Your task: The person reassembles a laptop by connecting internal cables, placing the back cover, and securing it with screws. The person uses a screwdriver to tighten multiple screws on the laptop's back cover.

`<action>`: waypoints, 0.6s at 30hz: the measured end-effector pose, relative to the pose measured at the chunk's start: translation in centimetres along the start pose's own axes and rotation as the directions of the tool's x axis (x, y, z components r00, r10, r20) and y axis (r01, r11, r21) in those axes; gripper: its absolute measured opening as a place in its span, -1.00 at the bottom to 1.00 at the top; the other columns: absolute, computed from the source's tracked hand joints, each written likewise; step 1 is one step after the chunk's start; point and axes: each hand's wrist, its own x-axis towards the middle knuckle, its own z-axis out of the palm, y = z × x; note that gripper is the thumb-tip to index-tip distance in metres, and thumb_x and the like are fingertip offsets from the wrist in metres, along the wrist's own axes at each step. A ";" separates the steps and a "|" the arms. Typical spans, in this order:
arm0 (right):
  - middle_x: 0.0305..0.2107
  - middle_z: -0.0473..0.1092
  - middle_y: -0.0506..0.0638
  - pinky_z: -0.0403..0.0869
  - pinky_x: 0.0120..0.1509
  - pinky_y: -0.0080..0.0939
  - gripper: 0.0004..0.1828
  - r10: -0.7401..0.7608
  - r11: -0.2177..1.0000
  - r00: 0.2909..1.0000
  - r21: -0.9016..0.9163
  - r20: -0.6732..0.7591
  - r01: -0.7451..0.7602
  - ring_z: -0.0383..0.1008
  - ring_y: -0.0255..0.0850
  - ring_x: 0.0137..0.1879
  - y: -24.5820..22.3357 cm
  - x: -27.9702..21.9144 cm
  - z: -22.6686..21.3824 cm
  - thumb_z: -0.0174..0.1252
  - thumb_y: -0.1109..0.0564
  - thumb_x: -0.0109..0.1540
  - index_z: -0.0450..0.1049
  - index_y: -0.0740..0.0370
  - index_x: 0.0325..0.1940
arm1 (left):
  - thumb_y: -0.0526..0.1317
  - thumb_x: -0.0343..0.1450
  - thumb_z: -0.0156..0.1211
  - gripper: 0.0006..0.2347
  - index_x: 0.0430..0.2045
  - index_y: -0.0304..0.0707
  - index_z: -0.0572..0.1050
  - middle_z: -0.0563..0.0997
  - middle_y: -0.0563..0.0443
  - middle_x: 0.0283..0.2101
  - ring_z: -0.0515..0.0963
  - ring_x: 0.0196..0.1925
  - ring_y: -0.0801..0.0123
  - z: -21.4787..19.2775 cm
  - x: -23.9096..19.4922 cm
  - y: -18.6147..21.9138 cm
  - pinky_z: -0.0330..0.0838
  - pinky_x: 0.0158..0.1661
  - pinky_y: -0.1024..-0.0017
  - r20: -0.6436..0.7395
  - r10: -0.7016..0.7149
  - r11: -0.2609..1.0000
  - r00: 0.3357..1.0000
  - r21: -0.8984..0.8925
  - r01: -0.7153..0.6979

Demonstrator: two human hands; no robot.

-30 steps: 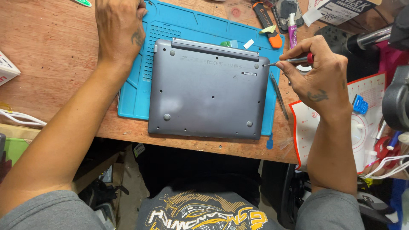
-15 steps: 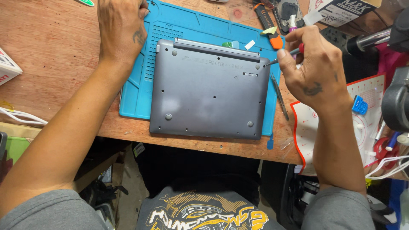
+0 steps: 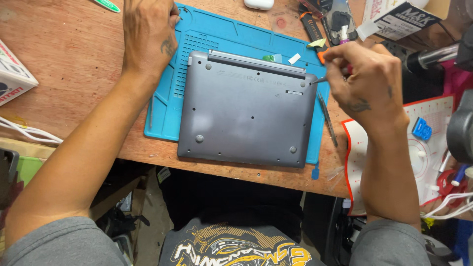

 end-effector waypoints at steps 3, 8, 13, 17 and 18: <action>-0.55 0.48 0.16 0.45 -0.30 -0.07 -0.72 0.114 0.985 0.992 -0.136 0.052 -0.106 0.51 0.00 -0.44 -0.2 0.3 -0.7 0.42 0.04 0.27 0.62 0.33 -0.17 | -0.51 0.39 0.31 -0.88 -0.44 -0.40 0.46 0.55 -0.18 -0.27 0.50 -0.11 -0.09 -0.2 0.0 -0.4 0.30 -0.05 0.05 0.045 -0.042 0.999 0.998 -0.028 0.043; -0.35 0.51 0.12 0.47 -0.15 -0.12 -0.72 0.027 0.995 0.998 0.098 0.057 -0.032 0.57 -0.04 -0.23 -0.3 0.1 -1.6 0.33 0.06 0.37 0.50 0.38 -0.13 | -0.53 0.43 0.27 -0.88 -0.42 -0.40 0.45 0.55 -0.17 -0.27 0.51 -0.11 -0.08 -0.2 -0.1 -0.9 0.30 -0.07 0.04 0.058 -0.041 0.998 0.997 -0.035 0.043; -0.52 0.48 0.16 0.45 -0.31 -0.07 -0.73 0.226 0.973 0.967 -0.074 0.116 -0.219 0.53 -0.01 -0.43 0.3 -0.6 -0.7 0.33 0.04 0.34 0.59 0.35 -0.20 | -0.51 0.43 0.28 -0.87 -0.44 -0.39 0.45 0.54 -0.16 -0.29 0.50 -0.13 -0.07 -0.1 -0.2 -0.8 0.31 -0.06 0.05 0.049 -0.028 0.999 0.998 -0.021 0.029; -0.38 0.49 0.08 0.49 -0.11 -0.19 -0.82 0.005 0.999 1.000 0.038 0.022 -0.006 0.55 -0.12 -0.26 0.6 -1.1 -0.4 0.22 0.13 0.40 0.50 0.34 -0.12 | -0.50 0.44 0.27 -0.87 -0.44 -0.38 0.44 0.54 -0.17 -0.28 0.50 -0.12 -0.08 0.1 -0.1 -0.7 0.31 -0.06 0.06 0.042 -0.027 1.000 0.999 -0.008 0.027; -0.36 0.50 0.07 0.50 -0.09 -0.20 -0.84 -0.016 0.999 1.000 0.044 0.004 0.016 0.55 -0.13 -0.25 0.7 -1.1 -0.2 0.22 0.14 0.43 0.50 0.32 -0.10 | -0.49 0.45 0.27 -0.88 -0.42 -0.38 0.44 0.54 -0.18 -0.27 0.50 -0.12 -0.08 0.1 -0.1 -0.8 0.31 -0.06 0.06 0.034 -0.020 1.000 0.999 -0.006 0.021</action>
